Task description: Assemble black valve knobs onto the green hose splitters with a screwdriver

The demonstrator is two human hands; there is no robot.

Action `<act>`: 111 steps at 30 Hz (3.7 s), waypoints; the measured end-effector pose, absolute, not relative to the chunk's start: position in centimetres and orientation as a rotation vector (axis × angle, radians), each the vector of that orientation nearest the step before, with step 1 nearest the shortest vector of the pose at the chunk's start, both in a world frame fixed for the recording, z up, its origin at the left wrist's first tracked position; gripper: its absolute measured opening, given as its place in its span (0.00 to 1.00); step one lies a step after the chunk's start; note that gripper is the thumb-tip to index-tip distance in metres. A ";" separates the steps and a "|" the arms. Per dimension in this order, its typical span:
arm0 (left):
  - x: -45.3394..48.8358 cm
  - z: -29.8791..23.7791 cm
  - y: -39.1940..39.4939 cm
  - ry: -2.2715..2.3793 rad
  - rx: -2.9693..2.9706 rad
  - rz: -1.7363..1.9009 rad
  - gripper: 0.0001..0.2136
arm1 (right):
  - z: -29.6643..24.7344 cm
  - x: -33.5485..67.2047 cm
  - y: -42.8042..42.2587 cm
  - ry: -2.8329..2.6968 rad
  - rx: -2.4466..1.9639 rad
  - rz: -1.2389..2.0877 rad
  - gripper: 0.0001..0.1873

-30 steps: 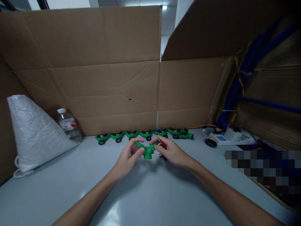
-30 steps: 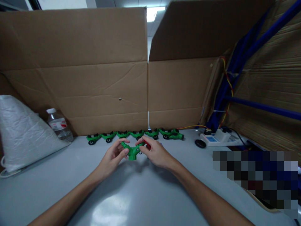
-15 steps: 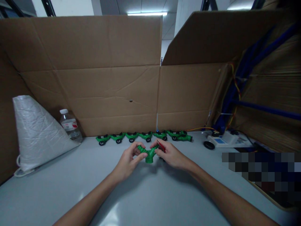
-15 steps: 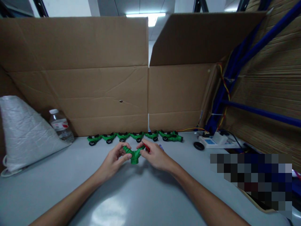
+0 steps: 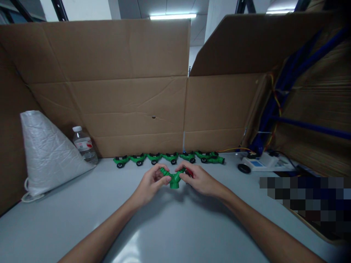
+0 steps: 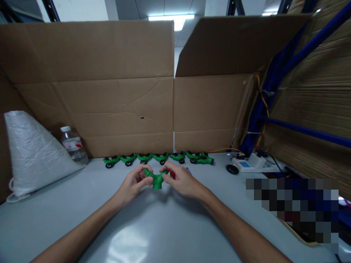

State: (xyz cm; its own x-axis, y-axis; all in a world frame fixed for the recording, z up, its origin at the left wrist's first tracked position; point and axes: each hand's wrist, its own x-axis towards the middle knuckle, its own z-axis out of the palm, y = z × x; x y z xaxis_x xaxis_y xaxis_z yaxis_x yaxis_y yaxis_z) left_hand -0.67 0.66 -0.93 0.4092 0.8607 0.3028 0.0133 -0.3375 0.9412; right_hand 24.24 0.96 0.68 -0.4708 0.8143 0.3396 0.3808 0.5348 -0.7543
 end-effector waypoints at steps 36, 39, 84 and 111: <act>-0.7 -0.8 0.9 0.715 1.580 0.891 0.20 | 1.7 24.7 0.2 -2.246 -0.885 0.741 0.08; -0.8 -0.9 1.1 0.722 1.584 0.871 0.20 | 1.5 24.7 0.3 -2.248 -0.889 0.736 0.06; -3.0 0.2 1.6 0.886 1.848 0.580 0.20 | 1.2 27.4 2.0 -2.272 -0.937 1.083 0.07; -3.8 -1.5 2.8 0.840 1.820 0.514 0.19 | 1.7 30.4 3.7 -2.178 -1.376 0.556 0.18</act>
State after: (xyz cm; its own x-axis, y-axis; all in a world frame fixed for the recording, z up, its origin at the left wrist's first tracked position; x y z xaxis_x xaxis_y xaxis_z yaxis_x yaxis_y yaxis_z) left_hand -3.85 2.84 -1.46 0.6654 0.7457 -0.0337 0.3094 -0.2345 0.9216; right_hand 30.41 3.67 1.69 -0.3636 0.9111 0.1943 0.7063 0.4056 -0.5802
